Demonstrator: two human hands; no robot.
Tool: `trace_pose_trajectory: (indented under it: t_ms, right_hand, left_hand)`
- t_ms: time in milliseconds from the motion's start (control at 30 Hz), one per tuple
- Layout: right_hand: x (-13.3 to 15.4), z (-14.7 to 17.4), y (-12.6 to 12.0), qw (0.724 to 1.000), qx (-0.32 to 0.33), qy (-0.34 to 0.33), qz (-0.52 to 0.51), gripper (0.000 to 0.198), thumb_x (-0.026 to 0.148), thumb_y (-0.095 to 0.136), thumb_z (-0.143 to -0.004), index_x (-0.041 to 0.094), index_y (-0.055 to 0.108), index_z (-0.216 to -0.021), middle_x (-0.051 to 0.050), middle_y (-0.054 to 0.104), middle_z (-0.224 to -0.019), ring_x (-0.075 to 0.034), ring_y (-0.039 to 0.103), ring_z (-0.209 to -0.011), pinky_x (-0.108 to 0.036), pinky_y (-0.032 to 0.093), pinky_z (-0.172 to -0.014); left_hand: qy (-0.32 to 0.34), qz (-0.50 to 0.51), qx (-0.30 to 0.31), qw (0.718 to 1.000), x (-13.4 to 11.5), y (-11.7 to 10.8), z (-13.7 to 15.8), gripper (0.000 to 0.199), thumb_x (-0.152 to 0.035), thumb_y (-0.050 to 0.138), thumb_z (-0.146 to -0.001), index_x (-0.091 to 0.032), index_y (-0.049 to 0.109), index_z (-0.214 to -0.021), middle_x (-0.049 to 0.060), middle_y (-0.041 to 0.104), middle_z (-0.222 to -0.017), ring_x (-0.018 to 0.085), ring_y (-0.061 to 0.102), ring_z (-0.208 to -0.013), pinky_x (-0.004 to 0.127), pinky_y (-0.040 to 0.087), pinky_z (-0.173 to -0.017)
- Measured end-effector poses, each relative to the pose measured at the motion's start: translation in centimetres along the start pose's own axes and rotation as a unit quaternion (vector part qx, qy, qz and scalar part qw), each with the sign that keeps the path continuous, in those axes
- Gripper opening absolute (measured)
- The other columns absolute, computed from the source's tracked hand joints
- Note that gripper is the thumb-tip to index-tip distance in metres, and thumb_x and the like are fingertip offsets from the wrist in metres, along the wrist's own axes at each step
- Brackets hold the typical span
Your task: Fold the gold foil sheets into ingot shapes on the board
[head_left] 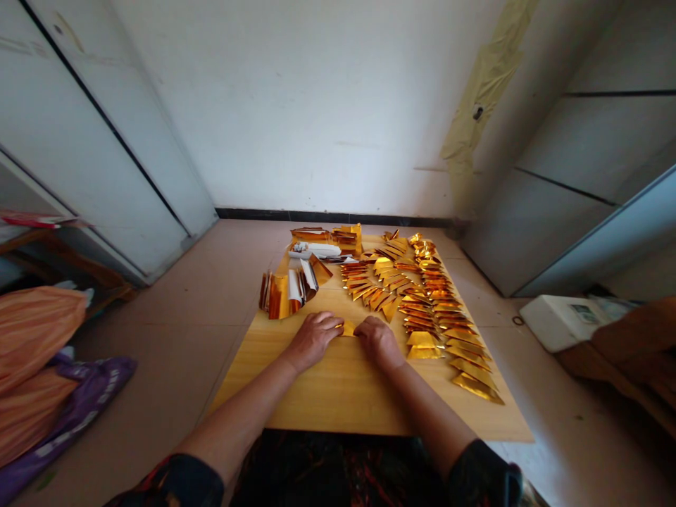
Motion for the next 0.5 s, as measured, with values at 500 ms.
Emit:
trace_pose_trajectory:
  t_ms: [500]
  right_hand:
    - [0.2, 0.0, -1.2, 0.980, -0.022, 0.192, -0.051, 0.019, 0.011, 0.051, -0.079, 0.018, 0.068, -0.085, -0.005, 0.066, -0.093, -0.014, 0.060, -0.080, -0.021, 0.039, -0.067]
  left_hand:
    - [-0.004, -0.022, 0.012, 1.000, 0.6, 0.5, 0.5, 0.030, -0.020, 0.047, -0.092, -0.031, 0.061, -0.116, -0.001, 0.063, -0.123, 0.022, 0.047, -0.119, 0.041, 0.034, -0.093]
Point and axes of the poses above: each hand's wrist, its own z-axis away from the middle knuckle, its own y-axis out of the palm, x = y × z, the point moved 1 cm from there along -z, towards the middle knuckle
